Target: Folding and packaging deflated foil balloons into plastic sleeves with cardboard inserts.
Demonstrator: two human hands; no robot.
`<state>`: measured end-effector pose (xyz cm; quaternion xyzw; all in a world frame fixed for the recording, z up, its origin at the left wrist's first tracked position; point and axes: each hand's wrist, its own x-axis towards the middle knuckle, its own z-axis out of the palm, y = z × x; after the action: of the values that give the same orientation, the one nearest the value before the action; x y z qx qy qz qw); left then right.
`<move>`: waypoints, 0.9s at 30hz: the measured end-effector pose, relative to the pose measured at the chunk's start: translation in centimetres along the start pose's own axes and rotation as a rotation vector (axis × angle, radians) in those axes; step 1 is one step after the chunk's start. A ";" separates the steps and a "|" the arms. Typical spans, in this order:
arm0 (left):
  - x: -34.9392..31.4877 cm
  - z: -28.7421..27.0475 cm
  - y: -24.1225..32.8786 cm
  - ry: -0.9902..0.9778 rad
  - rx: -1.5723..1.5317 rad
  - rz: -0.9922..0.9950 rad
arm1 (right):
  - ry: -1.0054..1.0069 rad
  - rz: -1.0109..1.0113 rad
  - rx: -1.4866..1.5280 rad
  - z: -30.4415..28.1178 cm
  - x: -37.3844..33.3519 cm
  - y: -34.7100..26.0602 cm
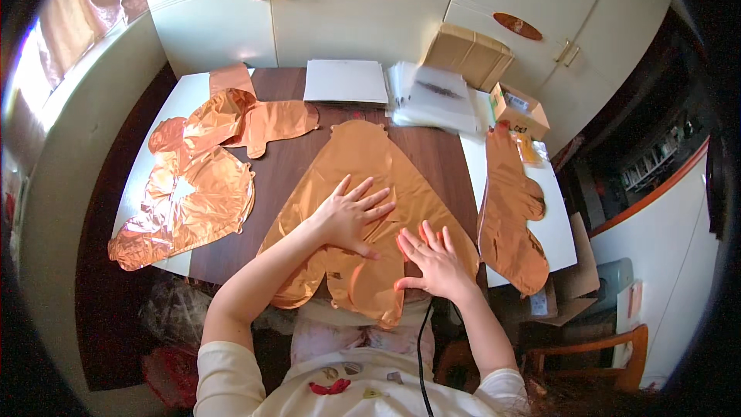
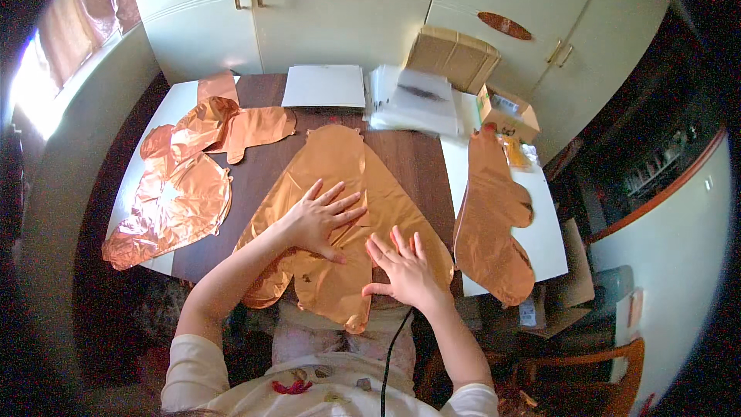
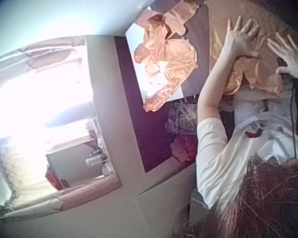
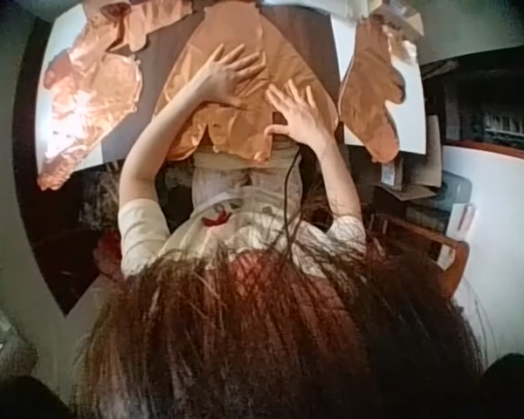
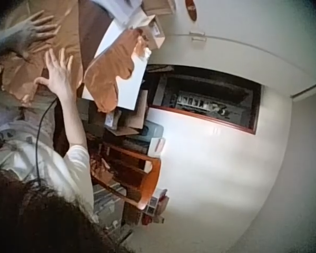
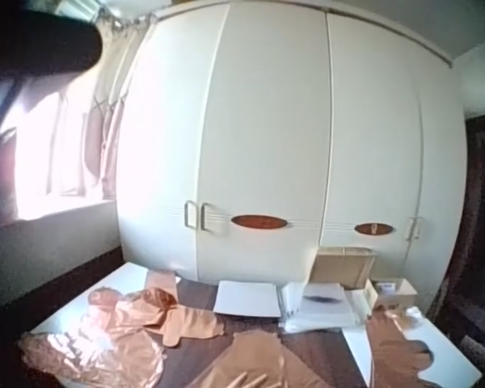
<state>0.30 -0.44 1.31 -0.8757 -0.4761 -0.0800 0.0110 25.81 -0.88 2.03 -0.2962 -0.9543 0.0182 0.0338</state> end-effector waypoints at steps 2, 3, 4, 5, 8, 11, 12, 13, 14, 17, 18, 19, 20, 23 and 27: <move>-0.1 0.0 0.0 -0.028 -0.005 -0.005 | 0.022 -0.033 -0.137 0.0 -0.7 -0.3; 0.1 0.0 0.0 -0.021 -0.005 -0.007 | 0.027 -0.074 -0.205 -0.3 -1.4 -0.5; -0.1 0.3 -0.1 -0.014 -0.006 -0.006 | 0.038 -0.185 -0.267 0.0 -2.0 -0.6; -0.3 0.4 -0.2 -0.008 -0.008 -0.005 | 0.052 -0.215 -0.149 0.4 -2.8 -0.8; -0.2 0.3 0.0 -0.012 -0.009 -0.008 | 0.063 -0.222 0.038 -0.1 -4.1 -1.8; -0.2 0.0 0.0 -0.024 -0.012 -0.021 | 0.216 -0.247 -0.053 0.2 -4.4 -2.7; -0.1 0.0 0.1 -0.025 -0.012 -0.018 | 0.306 -0.267 -0.031 1.0 -4.3 -2.8; 0.0 0.0 0.1 -0.025 -0.013 -0.015 | 0.396 -0.288 -0.009 1.7 -4.2 -3.0; 0.1 0.0 0.1 -0.025 -0.013 -0.011 | 0.452 -0.294 -0.027 2.1 -4.4 -3.2; 0.1 0.2 0.0 -0.031 -0.015 -0.004 | 0.527 -0.325 0.004 2.9 -4.5 -3.3; 0.0 0.2 -0.1 -0.033 -0.016 -0.005 | 0.527 -0.324 0.006 2.9 -4.7 -3.4; -0.1 0.3 -0.1 -0.019 -0.008 -0.006 | 0.529 -0.336 0.025 2.9 -4.9 -3.4; -0.1 0.3 -0.1 -0.004 -0.001 -0.007 | 0.530 -0.347 0.043 2.9 -5.1 -3.4; 0.0 0.1 0.0 -0.006 -0.007 -0.004 | 0.546 -0.390 0.055 3.4 -6.0 -3.1; 0.0 0.4 -0.2 -0.050 -0.011 -0.007 | 0.428 -0.312 0.264 1.0 -5.3 -3.1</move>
<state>0.17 -0.31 0.88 -0.8757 -0.4790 -0.0610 -0.0061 28.38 -6.47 0.91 -0.1360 -0.9489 0.0740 0.2749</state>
